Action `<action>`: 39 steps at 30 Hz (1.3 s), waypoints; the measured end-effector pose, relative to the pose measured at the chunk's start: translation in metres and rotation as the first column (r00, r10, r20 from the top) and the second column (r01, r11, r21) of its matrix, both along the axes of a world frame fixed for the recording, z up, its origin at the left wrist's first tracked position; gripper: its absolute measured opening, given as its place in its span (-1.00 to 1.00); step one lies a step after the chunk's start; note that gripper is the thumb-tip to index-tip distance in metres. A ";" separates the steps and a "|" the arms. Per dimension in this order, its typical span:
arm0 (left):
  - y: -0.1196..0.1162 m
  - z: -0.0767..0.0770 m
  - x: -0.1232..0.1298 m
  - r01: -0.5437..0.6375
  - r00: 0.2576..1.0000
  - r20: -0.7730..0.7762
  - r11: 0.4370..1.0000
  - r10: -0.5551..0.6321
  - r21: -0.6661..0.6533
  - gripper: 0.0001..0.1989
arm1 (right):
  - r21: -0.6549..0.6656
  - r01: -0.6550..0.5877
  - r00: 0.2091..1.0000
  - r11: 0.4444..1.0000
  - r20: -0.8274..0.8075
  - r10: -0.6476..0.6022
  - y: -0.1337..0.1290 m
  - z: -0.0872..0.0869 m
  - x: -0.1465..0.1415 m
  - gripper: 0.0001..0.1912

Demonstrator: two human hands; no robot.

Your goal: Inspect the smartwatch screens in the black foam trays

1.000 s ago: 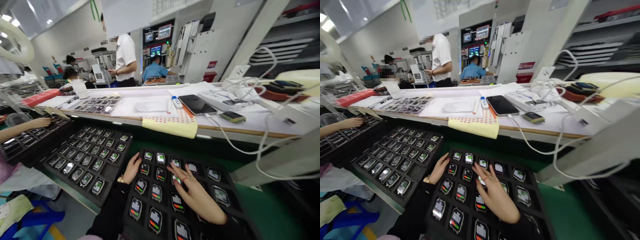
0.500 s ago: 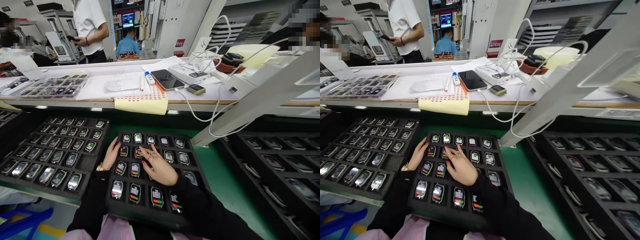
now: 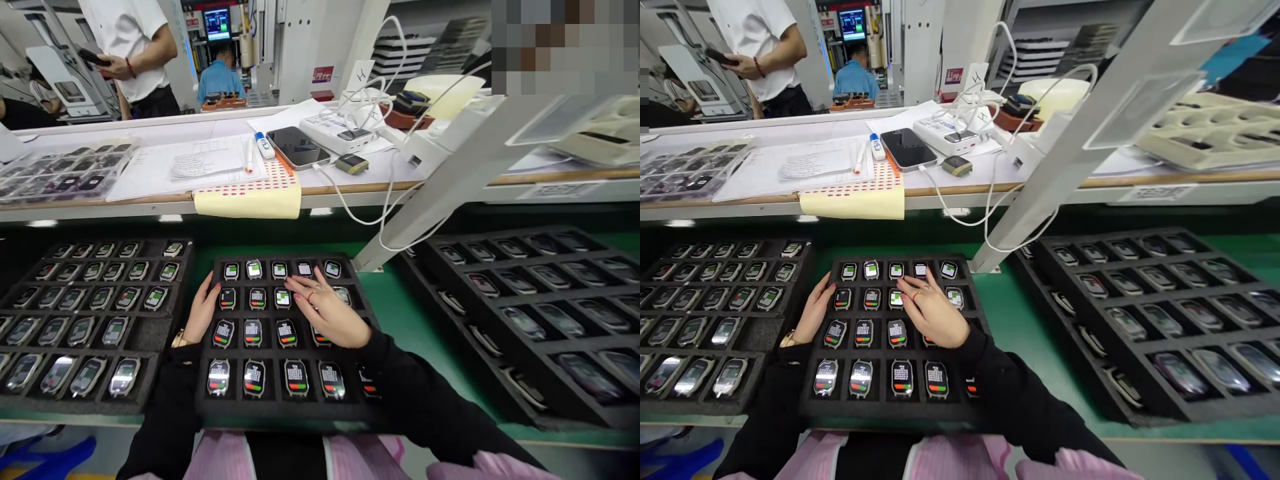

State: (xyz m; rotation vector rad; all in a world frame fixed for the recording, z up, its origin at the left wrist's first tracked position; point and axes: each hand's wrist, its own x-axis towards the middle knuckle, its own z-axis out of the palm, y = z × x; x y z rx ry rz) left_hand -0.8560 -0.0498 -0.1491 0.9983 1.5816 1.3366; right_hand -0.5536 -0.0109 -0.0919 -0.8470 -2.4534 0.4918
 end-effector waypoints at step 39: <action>-0.004 -0.010 -0.009 -0.027 0.997 -0.070 1.000 0.028 0.016 -0.35 | 0.023 0.154 0.955 0.988 -0.262 -0.142 -0.005 -0.034 0.055 -0.60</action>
